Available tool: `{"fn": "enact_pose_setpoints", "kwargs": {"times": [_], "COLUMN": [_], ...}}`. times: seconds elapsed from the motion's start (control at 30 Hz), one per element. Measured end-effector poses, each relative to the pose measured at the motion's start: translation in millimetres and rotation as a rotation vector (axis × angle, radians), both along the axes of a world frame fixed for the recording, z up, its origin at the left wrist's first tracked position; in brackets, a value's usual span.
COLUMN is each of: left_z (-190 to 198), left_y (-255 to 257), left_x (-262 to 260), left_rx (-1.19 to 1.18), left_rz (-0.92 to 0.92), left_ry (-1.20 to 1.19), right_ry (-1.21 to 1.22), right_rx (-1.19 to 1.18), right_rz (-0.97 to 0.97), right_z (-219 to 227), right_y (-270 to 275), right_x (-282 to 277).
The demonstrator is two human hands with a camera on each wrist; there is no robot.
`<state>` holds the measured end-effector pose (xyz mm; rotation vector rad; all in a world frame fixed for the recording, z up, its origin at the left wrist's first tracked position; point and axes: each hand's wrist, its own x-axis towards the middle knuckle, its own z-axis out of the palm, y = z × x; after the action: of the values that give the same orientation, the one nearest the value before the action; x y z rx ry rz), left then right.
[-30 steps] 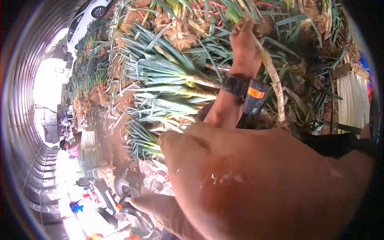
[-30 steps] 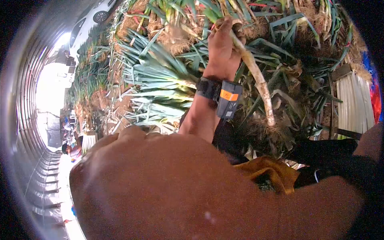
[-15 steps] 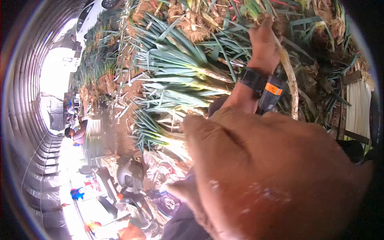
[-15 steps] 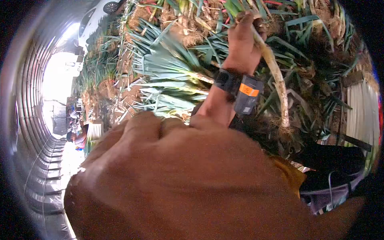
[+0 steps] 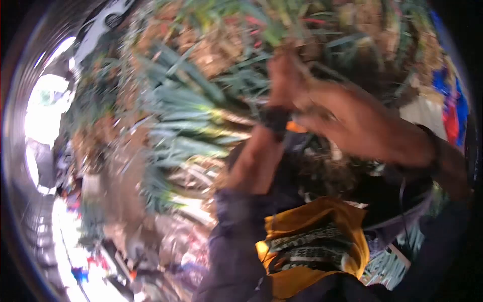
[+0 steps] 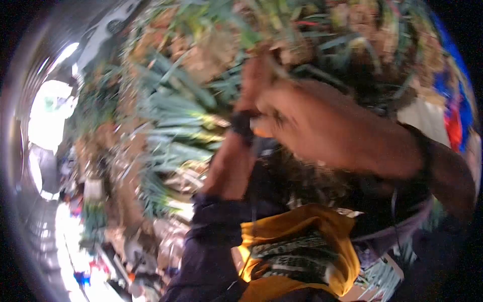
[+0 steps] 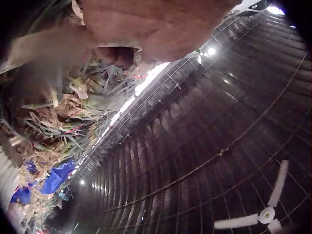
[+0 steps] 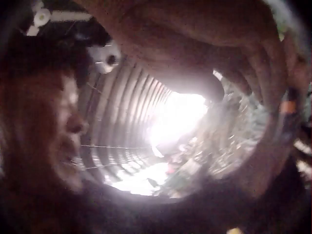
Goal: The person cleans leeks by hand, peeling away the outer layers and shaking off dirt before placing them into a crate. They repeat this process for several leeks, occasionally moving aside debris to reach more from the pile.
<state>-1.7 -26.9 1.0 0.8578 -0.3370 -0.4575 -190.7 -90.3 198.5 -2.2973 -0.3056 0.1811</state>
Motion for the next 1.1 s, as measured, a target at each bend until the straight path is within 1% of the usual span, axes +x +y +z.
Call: {"fn": "enact_pose_setpoints", "kwargs": {"times": [0.03,0.07,0.1,0.13,0.2,0.23,0.27,0.33,0.37,0.47,0.53,0.57,0.63,0.7,0.73,0.77,0.8,0.9,0.97,1.0,1.07,1.1], "left_z": [38.0,49.6,53.1,51.0,37.0,49.2,58.7,65.4,67.4,74.0,82.3,86.1,89.8,86.3,83.2,78.8,79.3,78.3,77.5,78.0,80.6,83.4], "left_y": [21.6,22.3,21.7,18.5,11.9,11.1,16.6,13.0,11.6,12.7,14.0,12.6,10.1,8.5,8.4,7.8,7.7,10.6,12.1,13.6,15.6,16.3], "left_x": [-13.0,-21.7,-26.6,-21.6,-5.6,-11.3,-19.0,-24.9,-27.0,-27.1,-33.7,-33.3,-34.2,-31.1,-29.8,-29.9,-31.4,-35.4,-31.6,-31.7,-32.3,-34.1], "left_rx": [-0.139,-0.083,-0.023,-0.009,-0.040,-0.054,-0.035,0.025,0.058,0.122,0.131,0.092,-0.033,-0.028,-0.024,-0.032,-0.036,-0.054,-0.087,-0.082,-0.075,-0.077], "left_rz": [-0.159,-0.133,-0.102,-0.113,-0.155,-0.177,-0.201,-0.225,-0.235,-0.218,-0.212,-0.245,-0.307,-0.278,-0.265,-0.237,-0.227,-0.216,-0.239,-0.220,-0.175,-0.186], "left_ry": [0.253,0.147,0.044,0.050,0.094,0.109,0.184,0.146,0.129,0.082,-0.076,-0.023,0.088,0.044,0.022,0.092,0.094,0.113,0.124,0.124,0.121,0.082], "right_ry": [-0.332,-0.570,-0.523,-0.485,-0.293,-0.302,-0.373,-0.511,-0.598,-0.553,-0.424,-0.362,-0.349,-0.383,-0.357,-0.331,-0.304,-0.364,-0.411,-0.425,-0.390,-0.370], "right_rx": [-0.072,-0.088,-0.100,-0.108,-0.089,-0.086,-0.130,-0.208,-0.254,-0.157,0.008,0.090,0.349,0.556,0.496,0.438,0.380,0.761,0.540,0.430,0.478,0.501], "right_rz": [-0.094,-0.211,-0.279,-0.340,-0.433,-0.371,-0.349,-0.299,-0.325,-0.373,-0.447,-0.483,-0.427,-0.348,-0.380,-0.414,-0.446,-0.343,-0.383,-0.400,-0.411,-0.412], "right_z": [-35.0,-63.4,-70.4,-74.2,-81.4,-89.5,-98.4,-117.4,-131.1,-134.9,-120.7,-114.7,-119.3,-116.4,-112.6,-109.8,-106.8,-115.3,-114.5,-114.4,-101.8,-95.0], "right_y": [-18.4,-38.1,-57.6,-68.7,-66.8,-63.4,-61.5,-54.3,-52.5,-50.5,-49.9,-50.2,-57.0,-58.8,-57.5,-55.4,-53.8,-53.1,-52.7,-50.2,-45.7,-44.4], "right_x": [14.4,28.5,35.4,37.4,31.6,30.0,30.4,32.2,38.7,42.5,42.8,43.2,53.0,58.6,57.7,55.3,54.6,62.4,60.1,56.1,39.5,33.6]}}
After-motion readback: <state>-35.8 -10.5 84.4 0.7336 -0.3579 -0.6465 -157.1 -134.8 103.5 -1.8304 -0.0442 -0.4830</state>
